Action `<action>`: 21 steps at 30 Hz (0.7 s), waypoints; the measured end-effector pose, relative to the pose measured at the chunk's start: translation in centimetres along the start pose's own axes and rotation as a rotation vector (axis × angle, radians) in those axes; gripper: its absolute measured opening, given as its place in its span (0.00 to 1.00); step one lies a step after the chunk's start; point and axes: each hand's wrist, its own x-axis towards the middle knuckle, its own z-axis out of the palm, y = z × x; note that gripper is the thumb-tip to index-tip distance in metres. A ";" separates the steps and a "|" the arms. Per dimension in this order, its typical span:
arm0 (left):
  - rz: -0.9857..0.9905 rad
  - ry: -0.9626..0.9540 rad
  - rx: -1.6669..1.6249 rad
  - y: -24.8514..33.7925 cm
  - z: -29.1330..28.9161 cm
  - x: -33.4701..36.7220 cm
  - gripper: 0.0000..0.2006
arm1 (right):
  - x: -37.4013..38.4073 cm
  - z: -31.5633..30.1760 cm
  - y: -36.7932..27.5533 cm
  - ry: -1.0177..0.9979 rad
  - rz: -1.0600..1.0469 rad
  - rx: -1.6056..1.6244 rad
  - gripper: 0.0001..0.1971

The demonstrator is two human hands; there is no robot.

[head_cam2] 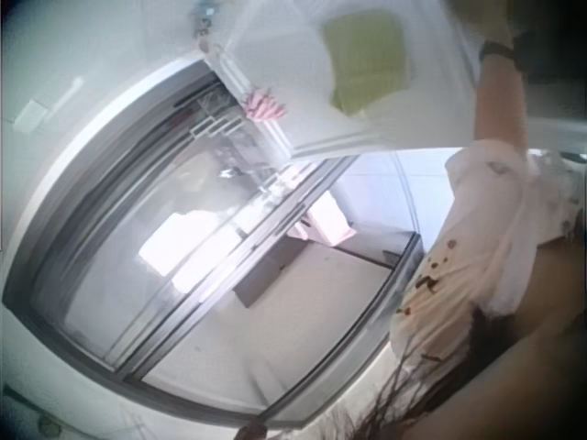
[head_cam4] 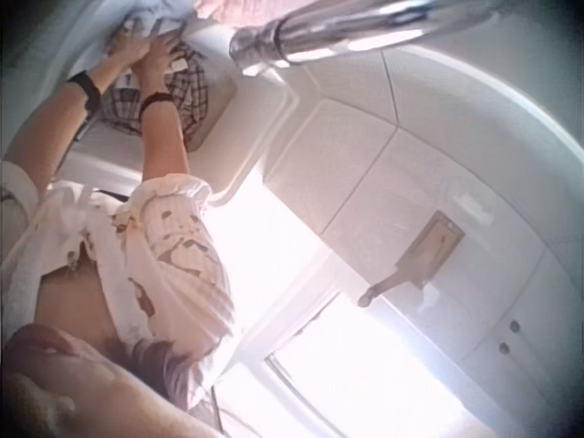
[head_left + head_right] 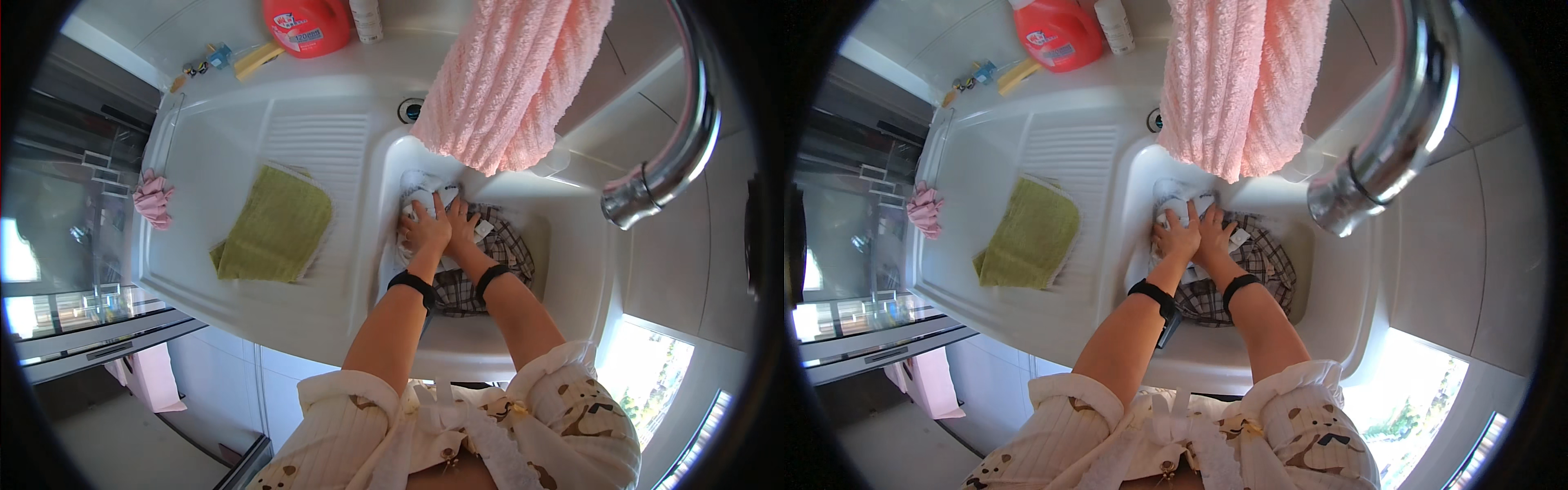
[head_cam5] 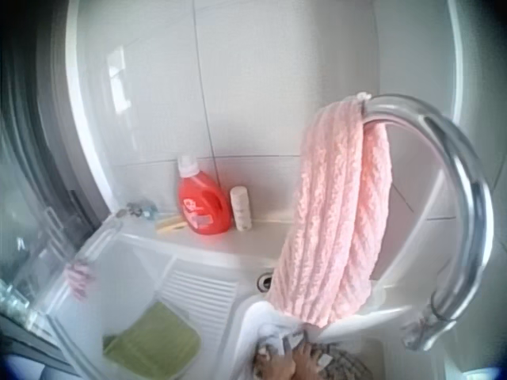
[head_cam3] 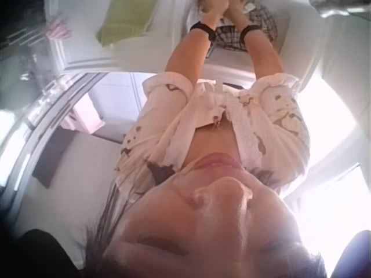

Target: Washing clothes by hand in a sink.

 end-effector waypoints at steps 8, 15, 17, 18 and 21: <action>0.074 -0.262 0.197 -1.1 2.7 -1.0 0.31 | -2.2 1.8 4.9 -0.097 -0.007 -0.097 0.32; 0.353 -0.294 0.218 -10.4 9.8 9.0 0.35 | -2.4 -3.9 1.2 -0.317 0.118 0.333 0.26; 0.165 -0.413 -0.154 -5.9 8.9 6.3 0.35 | -3.6 -4.2 2.9 -0.081 0.089 0.311 0.23; -0.057 -0.471 -0.517 -3.0 6.3 3.8 0.35 | -4.0 -4.3 3.8 0.163 0.008 0.288 0.21; 0.086 -0.200 -0.723 -2.5 0.8 2.3 0.21 | -3.5 -4.8 2.1 0.399 -0.228 0.507 0.17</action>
